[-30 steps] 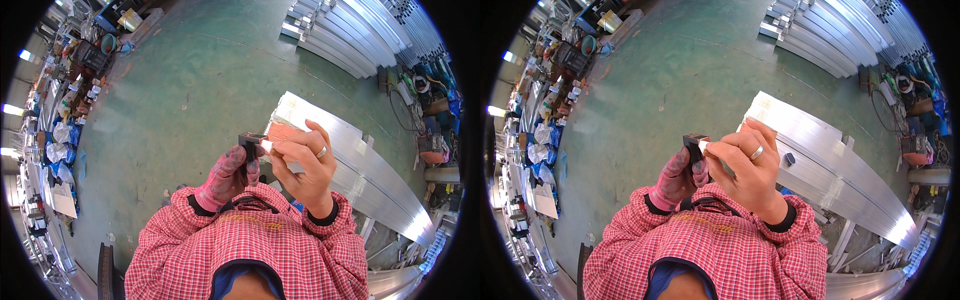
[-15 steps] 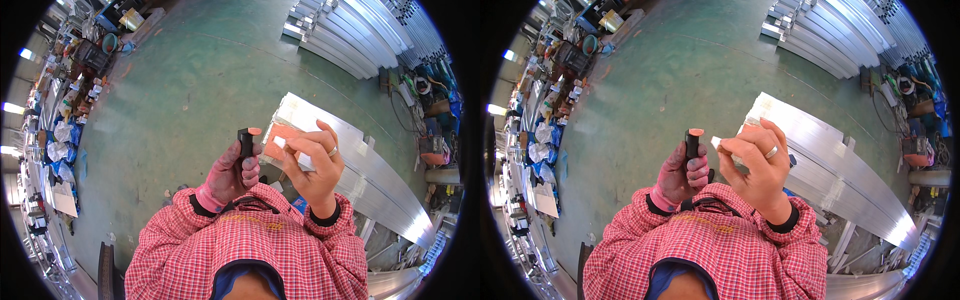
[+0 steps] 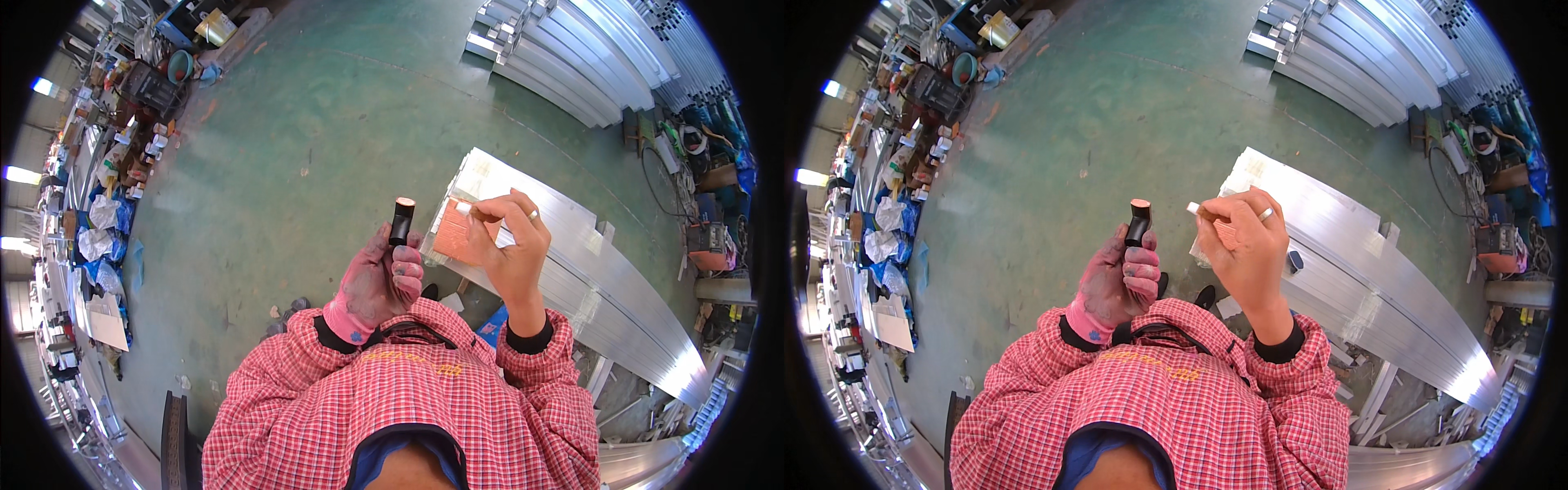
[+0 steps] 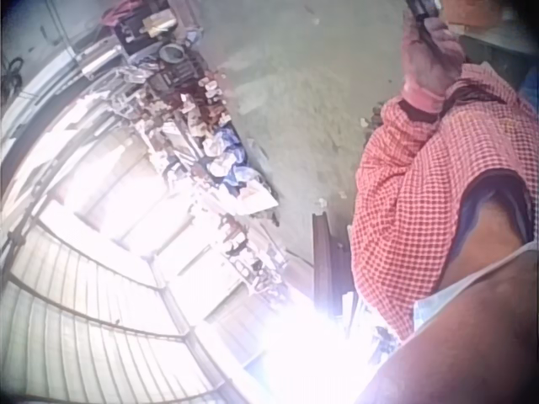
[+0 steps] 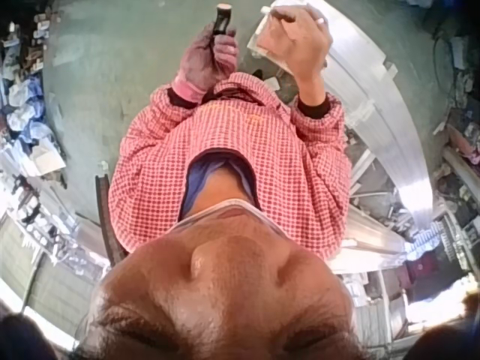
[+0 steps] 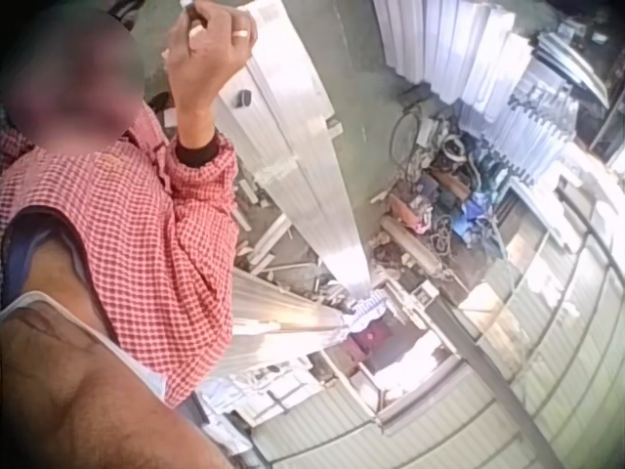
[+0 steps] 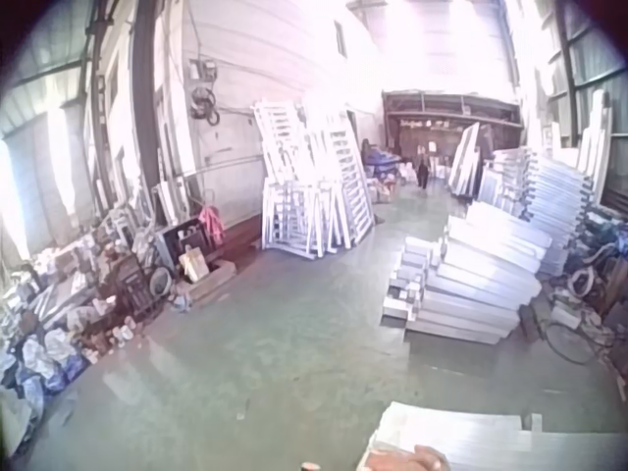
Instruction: The person sits on the floor, opens a paint can, and pours paint onto a square tile. They then use a small brush to apply paint to the tile and a small black object, moving between the floor and a nearby metal workbench.
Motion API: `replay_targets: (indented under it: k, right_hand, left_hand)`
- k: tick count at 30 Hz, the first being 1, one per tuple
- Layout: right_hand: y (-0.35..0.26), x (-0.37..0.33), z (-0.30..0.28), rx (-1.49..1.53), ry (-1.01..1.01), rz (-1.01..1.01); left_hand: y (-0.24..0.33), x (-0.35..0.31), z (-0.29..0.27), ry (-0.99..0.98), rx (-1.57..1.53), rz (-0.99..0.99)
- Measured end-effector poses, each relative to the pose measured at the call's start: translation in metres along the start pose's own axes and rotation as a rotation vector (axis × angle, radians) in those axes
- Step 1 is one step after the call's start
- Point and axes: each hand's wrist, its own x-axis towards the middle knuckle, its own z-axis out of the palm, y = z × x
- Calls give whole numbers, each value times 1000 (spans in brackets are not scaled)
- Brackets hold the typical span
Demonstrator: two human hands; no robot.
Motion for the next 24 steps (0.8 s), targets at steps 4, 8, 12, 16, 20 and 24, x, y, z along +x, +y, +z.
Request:
replay_targets:
  k: [4,8,12,16,20,24]
  right_hand:
    - [32,-16,8,58,-4,215]
    - [75,-42,13,20,13,352]
    - [133,-86,24,2,61,499]
    - [187,-139,42,-118,28,641]
    - [230,-188,61,-212,-50,712]
    - [257,-218,84,-282,-106,800]
  left_hand:
    - [9,3,-8,35,-67,5]
    - [17,6,-21,51,-132,-18]
    - [22,11,-31,113,-163,-13]
    - [25,15,-39,283,-153,44]
    - [31,25,-56,348,-168,37]
    - [34,34,-66,401,-169,15]
